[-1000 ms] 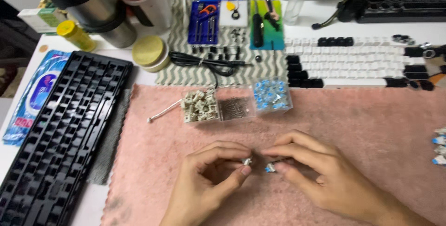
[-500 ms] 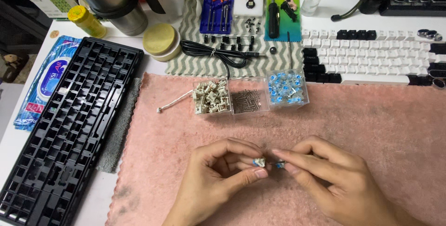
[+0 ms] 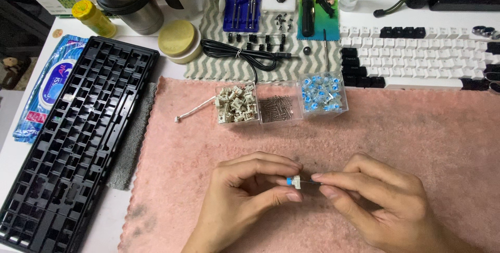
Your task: The person assembles mechanical keyboard switches by inserting metal stems into switch housings. They use a small metal tool to press the stems into place and place the completed switches into a clear container.
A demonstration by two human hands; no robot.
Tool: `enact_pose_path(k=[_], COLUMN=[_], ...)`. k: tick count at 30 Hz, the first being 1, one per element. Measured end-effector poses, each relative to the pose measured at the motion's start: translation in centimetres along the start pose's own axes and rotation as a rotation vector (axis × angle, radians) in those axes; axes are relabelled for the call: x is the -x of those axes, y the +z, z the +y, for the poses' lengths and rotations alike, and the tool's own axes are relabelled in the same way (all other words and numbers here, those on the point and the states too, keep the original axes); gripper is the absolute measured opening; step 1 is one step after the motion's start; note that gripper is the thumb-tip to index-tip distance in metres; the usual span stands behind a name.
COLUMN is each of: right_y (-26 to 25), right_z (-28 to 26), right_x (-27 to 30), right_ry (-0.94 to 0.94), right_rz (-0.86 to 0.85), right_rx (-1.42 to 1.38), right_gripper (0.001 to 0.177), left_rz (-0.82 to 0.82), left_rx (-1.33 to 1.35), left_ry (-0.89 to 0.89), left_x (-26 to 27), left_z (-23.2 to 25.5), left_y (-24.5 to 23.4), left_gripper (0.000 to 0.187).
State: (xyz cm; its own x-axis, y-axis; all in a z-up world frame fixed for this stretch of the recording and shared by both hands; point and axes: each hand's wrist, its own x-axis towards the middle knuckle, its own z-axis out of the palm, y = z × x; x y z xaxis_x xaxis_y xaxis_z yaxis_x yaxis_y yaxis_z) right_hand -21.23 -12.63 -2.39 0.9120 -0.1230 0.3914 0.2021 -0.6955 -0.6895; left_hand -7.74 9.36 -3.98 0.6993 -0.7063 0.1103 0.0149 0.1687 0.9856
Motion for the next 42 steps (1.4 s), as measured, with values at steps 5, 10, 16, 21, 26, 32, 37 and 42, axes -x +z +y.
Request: enact_pose_path(k=[5, 10, 16, 21, 26, 32, 37, 42], right_y=[0.1, -0.1, 0.1, 0.4, 0.8, 0.7, 0.6, 0.7], right_z=[0.0, 0.0, 0.9, 1.5, 1.8, 1.5, 0.8, 0.1], right_x=[0.2, 0.0, 0.4, 1.1, 1.0, 0.7, -0.4, -1.1], right_ry=[-0.006, -0.026, -0.057, 0.011, -0.057, -0.182, -0.334, -0.200], right_rz=[0.006, -0.011, -0.043, -0.125, -0.147, -0.214, -0.279, -0.079], right_rx=[0.009, 0.020, -0.014, -0.051, -0.017, 0.022, 0.166, 0.087], right_gripper=[0.025, 0.024, 0.026, 0.025, 0.021, 0.021, 0.017, 0.013], left_rz=[-0.001, -0.015, -0.041, -0.128, -0.174, -0.214, -0.318, -0.091], left_rx=[-0.153, -0.174, -0.251, -0.285, -0.413, -0.515, -0.494, -0.503], left_ry=[0.045, 0.062, 0.140, 0.218, 0.279, 0.346, 0.375, 0.388], left_x=[-0.3, -0.3, -0.4, -0.4, -0.2, -0.1, -0.2, -0.9], left_z=[0.7, 0.9, 0.9, 0.9, -0.3, -0.2, -2.1, -2.4], left_y=[0.0, 0.1, 0.1, -0.1, -0.2, 0.1, -0.1, 0.3], left_gripper=[0.026, 0.024, 0.023, 0.020, 0.020, 0.016, 0.025, 0.015])
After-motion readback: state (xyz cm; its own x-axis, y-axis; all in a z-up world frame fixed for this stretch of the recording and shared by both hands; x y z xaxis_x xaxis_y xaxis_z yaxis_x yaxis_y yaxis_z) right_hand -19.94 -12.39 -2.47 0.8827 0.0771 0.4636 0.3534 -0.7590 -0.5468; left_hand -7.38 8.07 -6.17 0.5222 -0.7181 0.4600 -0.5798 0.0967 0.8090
